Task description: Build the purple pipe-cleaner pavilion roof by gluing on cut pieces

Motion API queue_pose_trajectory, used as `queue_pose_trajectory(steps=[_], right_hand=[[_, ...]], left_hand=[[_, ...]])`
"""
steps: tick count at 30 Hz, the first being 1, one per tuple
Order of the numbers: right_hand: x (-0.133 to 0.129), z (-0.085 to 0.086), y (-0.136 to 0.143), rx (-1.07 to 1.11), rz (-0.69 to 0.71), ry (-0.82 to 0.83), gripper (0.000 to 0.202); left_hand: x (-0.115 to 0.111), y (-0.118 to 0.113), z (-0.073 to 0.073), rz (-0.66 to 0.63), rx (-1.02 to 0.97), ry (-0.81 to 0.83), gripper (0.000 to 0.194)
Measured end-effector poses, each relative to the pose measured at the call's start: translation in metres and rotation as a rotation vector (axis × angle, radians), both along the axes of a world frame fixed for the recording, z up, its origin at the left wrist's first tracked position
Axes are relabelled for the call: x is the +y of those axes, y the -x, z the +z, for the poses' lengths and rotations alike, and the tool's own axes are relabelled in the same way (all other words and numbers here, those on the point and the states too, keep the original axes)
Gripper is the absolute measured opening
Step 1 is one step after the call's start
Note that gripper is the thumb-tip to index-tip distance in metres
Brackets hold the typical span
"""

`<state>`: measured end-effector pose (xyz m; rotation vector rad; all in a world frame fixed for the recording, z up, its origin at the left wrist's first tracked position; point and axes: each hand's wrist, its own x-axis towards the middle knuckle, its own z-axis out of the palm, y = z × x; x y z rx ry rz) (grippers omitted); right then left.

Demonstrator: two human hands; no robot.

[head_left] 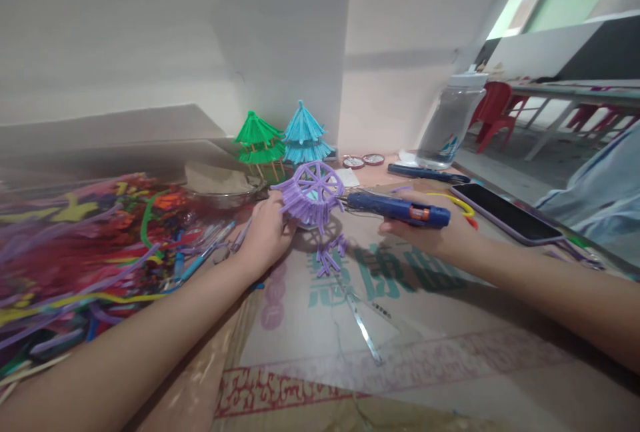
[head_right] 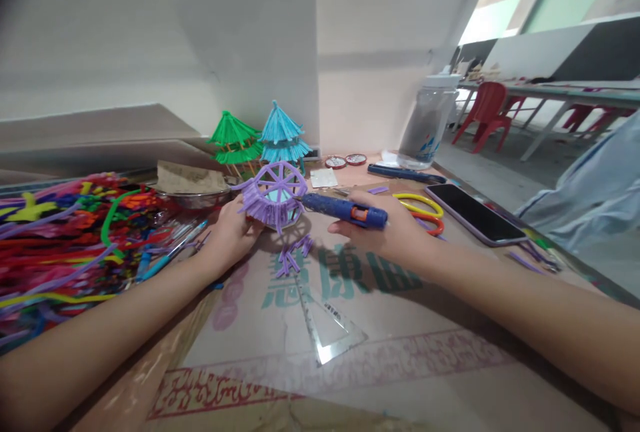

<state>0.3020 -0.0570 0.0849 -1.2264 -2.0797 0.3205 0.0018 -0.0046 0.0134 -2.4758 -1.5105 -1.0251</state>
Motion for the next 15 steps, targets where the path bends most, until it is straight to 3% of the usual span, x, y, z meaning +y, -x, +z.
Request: queue_pose_trajectory(steps=[15], right_hand=[[0.0002,-0.001,-0.0009,-0.055,-0.018,-0.033,0.035]], left_hand=[[0.0003,0.0006,-0.0009,0.01,0.037,-0.012,0.036]])
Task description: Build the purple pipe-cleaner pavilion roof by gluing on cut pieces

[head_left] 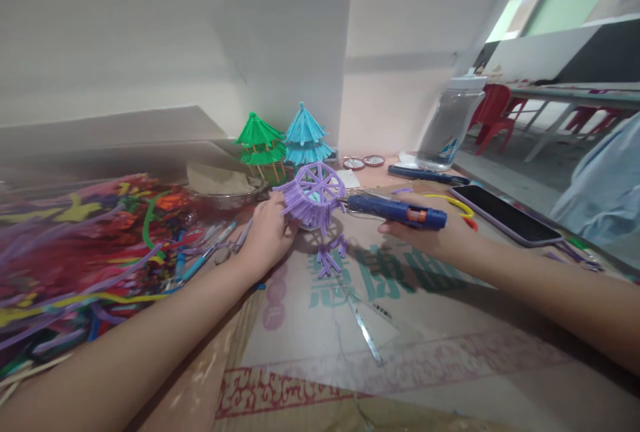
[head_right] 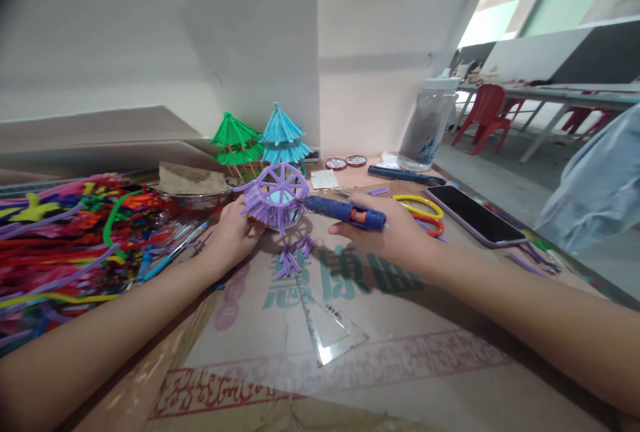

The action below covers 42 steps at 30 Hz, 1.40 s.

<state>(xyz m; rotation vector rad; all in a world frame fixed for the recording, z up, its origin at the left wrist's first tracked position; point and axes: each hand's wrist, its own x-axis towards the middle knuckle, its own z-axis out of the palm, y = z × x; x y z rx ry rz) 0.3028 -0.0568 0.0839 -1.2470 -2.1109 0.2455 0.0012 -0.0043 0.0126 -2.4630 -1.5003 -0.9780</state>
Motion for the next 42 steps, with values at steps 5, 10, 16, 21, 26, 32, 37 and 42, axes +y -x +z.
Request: queue_pose_trajectory(steps=[5,10,16,21,26,32,37,42], right_hand=[[0.0003,-0.0004,0.0002,0.003,0.006,0.009,0.034],[0.0016,-0.0026,-0.0006,-0.011,0.0,0.007,0.033],[0.0019,-0.003,-0.0009,-0.023,-0.019,0.016,0.032],[0.0022,-0.0047,-0.0013,0.001,-0.019,0.025,0.035],[0.0031,-0.0055,-0.0022,-0.021,-0.028,0.03,0.035],[0.0025,-0.0062,-0.0018,-0.033,-0.044,0.036,0.034],[0.0016,-0.0067,-0.0008,-0.019,-0.067,0.023,0.037],[0.0015,-0.0077,-0.0022,0.01,-0.013,-0.004,0.038]], left_hand=[[0.0006,0.0004,-0.0014,-0.006,-0.003,-0.02,0.037],[0.0004,0.0006,-0.0014,-0.009,-0.009,-0.006,0.039],[-0.0013,-0.0011,0.0013,0.002,-0.001,-0.007,0.037],[-0.0016,-0.0014,0.0015,0.012,0.001,-0.008,0.036],[-0.0011,-0.0004,0.0012,-0.009,-0.01,0.002,0.037],[-0.0018,-0.0008,0.0021,-0.01,-0.031,0.012,0.037],[0.0,0.0001,-0.0006,-0.009,-0.038,0.023,0.035],[0.0002,0.0001,-0.0004,-0.01,-0.036,0.02,0.036]])
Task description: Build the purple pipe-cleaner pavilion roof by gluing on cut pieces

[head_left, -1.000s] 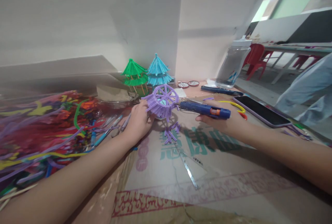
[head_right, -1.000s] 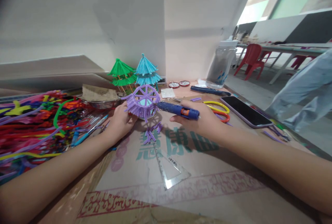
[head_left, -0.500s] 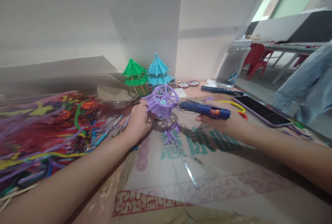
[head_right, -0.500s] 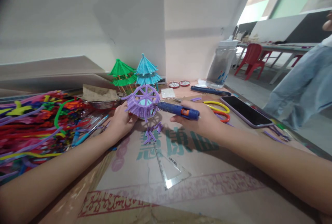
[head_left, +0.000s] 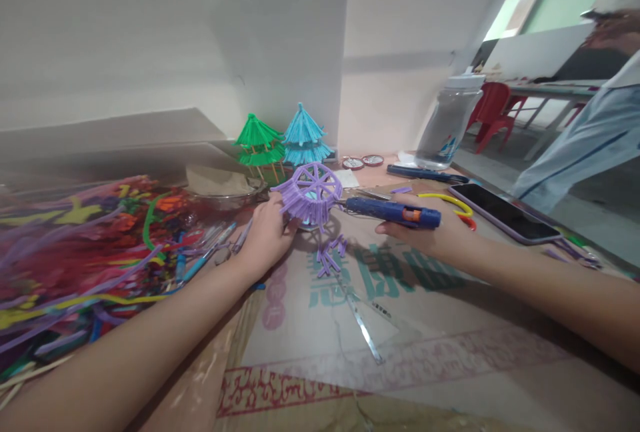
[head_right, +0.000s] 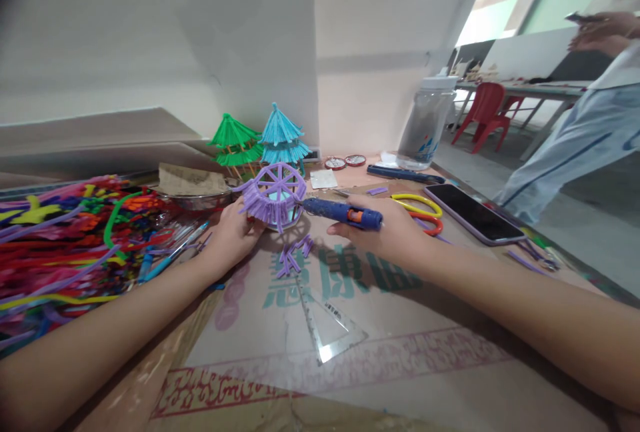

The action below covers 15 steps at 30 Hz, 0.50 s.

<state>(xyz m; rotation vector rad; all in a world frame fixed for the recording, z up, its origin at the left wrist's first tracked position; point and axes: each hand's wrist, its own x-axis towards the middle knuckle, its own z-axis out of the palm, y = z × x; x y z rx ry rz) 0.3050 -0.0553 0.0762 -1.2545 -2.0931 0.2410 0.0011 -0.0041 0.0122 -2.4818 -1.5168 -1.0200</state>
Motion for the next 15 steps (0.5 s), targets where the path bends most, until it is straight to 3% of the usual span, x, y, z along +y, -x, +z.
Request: queue_pose_trajectory(steps=[15], right_hand=[[0.001,-0.0008,0.0005,0.0,-0.026,0.017,0.037]], left_hand=[[0.0017,0.0014,-0.0042,0.007,-0.001,-0.013,0.033]])
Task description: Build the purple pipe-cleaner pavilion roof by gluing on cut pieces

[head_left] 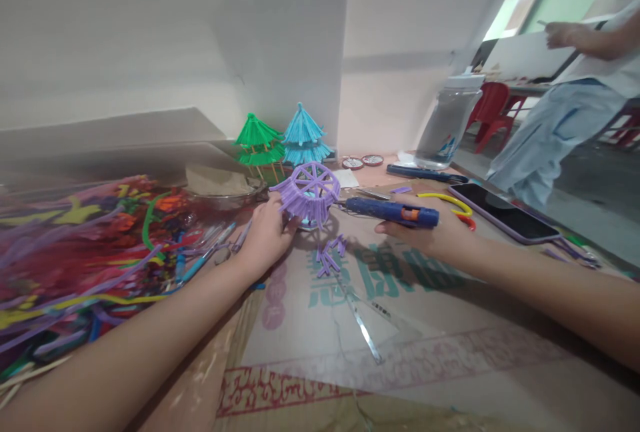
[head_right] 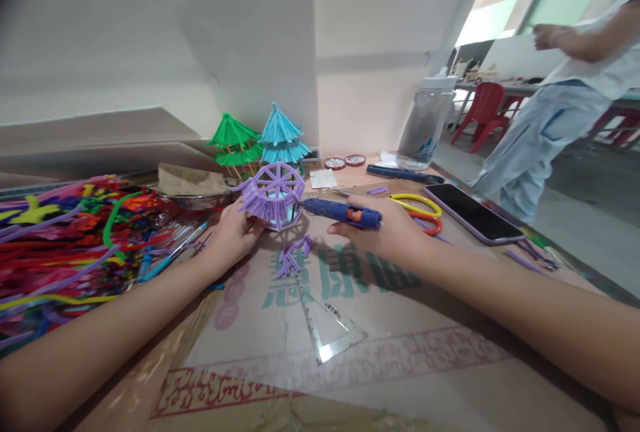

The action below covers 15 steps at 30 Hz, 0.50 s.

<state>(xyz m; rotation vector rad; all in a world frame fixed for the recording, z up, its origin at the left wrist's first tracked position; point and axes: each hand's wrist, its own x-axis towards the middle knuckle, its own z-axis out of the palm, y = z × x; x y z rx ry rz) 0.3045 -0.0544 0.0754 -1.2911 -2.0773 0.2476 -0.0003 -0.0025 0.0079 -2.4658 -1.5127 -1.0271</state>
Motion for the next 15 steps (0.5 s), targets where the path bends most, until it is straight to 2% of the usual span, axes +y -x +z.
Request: queue_pose_trajectory(steps=[4,9,15], right_hand=[[-0.0006,0.001,-0.0002,0.001,0.013,-0.028,0.038],[-0.0018,0.0056,0.0016,0.0,-0.002,0.03,0.036],[-0.0023,0.0063,0.0019,0.025,0.037,-0.015,0.037]], left_hand=[[-0.0021,-0.0014,0.0039,0.011,0.028,0.005,0.031],[-0.0033,-0.0026,0.0066,0.03,0.045,0.009,0.027],[-0.0022,-0.0012,0.0047,0.008,0.051,-0.02,0.036]])
